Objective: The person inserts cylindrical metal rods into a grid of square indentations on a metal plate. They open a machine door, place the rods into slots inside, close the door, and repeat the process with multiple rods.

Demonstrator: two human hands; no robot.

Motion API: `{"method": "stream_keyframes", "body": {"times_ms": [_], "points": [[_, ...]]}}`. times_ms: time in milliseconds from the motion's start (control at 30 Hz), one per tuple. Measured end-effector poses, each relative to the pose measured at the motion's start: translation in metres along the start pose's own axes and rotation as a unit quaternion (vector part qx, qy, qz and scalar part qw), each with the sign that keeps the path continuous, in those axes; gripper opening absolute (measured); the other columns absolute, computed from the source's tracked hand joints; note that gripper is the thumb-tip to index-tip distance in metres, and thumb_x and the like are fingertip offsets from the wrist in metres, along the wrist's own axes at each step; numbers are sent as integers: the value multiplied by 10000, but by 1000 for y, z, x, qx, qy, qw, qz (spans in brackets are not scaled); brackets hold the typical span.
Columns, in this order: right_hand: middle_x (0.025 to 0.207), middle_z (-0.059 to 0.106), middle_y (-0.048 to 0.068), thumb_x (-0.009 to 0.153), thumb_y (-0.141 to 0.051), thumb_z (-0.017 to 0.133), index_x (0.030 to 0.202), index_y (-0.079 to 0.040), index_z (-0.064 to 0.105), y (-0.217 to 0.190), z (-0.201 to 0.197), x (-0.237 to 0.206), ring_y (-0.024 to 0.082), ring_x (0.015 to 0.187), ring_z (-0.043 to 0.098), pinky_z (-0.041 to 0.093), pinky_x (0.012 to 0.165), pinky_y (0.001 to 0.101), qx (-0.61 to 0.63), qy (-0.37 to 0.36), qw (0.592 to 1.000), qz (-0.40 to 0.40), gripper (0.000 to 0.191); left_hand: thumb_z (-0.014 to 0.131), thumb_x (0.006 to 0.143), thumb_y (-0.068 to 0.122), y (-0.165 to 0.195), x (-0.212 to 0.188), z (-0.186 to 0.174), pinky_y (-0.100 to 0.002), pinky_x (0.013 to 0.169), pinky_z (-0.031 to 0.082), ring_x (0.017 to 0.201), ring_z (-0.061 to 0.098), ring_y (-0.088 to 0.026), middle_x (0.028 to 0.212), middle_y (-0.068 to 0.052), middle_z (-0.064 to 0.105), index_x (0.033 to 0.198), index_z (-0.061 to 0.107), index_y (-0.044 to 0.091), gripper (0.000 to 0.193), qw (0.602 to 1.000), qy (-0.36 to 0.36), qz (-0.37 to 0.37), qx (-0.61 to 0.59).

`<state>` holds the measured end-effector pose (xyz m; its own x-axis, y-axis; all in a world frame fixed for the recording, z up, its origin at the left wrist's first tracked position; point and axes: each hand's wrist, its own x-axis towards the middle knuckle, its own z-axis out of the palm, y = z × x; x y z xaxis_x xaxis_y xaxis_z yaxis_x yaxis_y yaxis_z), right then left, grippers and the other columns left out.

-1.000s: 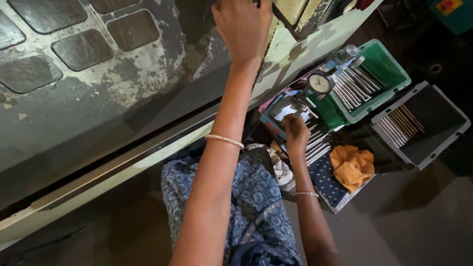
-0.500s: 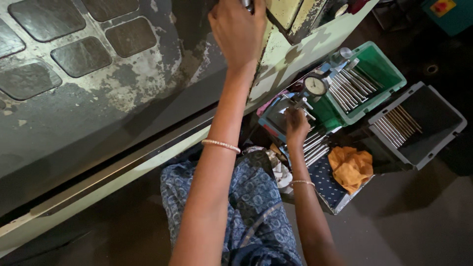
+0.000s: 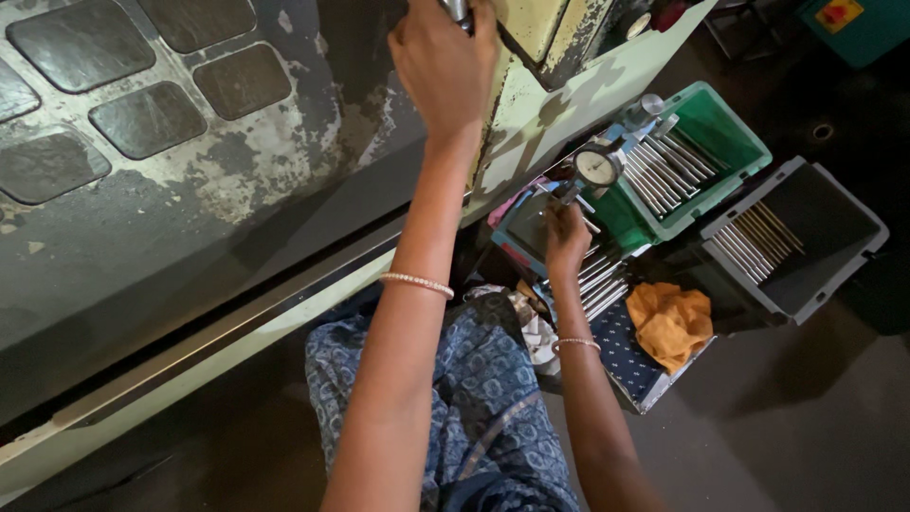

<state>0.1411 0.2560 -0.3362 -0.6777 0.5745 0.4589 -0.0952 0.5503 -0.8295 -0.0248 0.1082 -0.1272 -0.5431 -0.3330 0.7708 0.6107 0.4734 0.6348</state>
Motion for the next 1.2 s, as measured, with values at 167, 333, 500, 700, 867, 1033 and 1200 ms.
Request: {"method": "stream_keyframes", "body": {"times_ms": [167, 333, 500, 700, 867, 1033, 1200], "points": [[1073, 754, 134, 928, 38, 655, 1173, 0, 625, 1, -1, 1, 176, 1009, 743, 559, 859, 303, 22, -7, 1000, 8, 250, 705, 896, 238, -1, 1, 1, -495, 881, 476, 835, 670, -378, 824, -165, 680, 1006, 566, 16, 284, 1000, 10, 7, 10], [1024, 762, 154, 920, 30, 672, 1125, 7, 661, 3, -8, -22, 197, 978, 741, 552, 846, 323, -15, -22, 999, 36, 207, 710, 896, 250, -1, 1, -1, -499, 877, 467, 844, 667, -390, 827, -171, 678, 1030, 553, 10, 316, 1000, 0, 14, 7], [984, 753, 143, 969, 13, 669, 1075, 18, 652, 5, -12, -48, 193, 931, 722, 552, 842, 310, 8, -47, 998, 46, 107, 711, 901, 266, -2, 0, -1, -491, 886, 474, 860, 659, -398, 840, -172, 683, 1006, 572, 26, 297, 1000, 3, 9, 17], [1006, 754, 138, 957, -16, 677, 1063, 17, 644, 8, -8, -43, 173, 942, 729, 547, 830, 311, 10, -38, 998, 44, 116, 702, 908, 255, -4, -2, 2, -488, 888, 470, 828, 663, -363, 811, -155, 674, 1008, 578, 24, 280, 1000, 8, 10, 1], [976, 749, 136, 953, -50, 679, 1070, -9, 661, 6, -7, -30, 179, 900, 731, 543, 798, 310, -29, -10, 999, 13, 125, 682, 940, 244, -5, -2, 3, -491, 888, 466, 796, 673, -317, 800, -125, 669, 1091, 544, 21, 302, 999, 14, 33, -18], [948, 727, 161, 954, -44, 712, 1033, 11, 631, 5, -6, -15, 237, 829, 673, 535, 798, 335, -49, -1, 999, 19, 126, 694, 937, 248, -4, -3, 2, -496, 887, 465, 779, 663, -335, 783, -130, 659, 1115, 521, 29, 331, 1000, 8, 24, -12], [996, 743, 155, 935, -14, 709, 1089, 14, 646, 5, -2, -4, 198, 900, 717, 549, 821, 330, -36, 7, 999, 21, 170, 686, 934, 246, -1, -2, 3, -491, 882, 461, 794, 670, -341, 771, -126, 655, 1140, 507, 36, 345, 1000, 10, 12, -10]]}}
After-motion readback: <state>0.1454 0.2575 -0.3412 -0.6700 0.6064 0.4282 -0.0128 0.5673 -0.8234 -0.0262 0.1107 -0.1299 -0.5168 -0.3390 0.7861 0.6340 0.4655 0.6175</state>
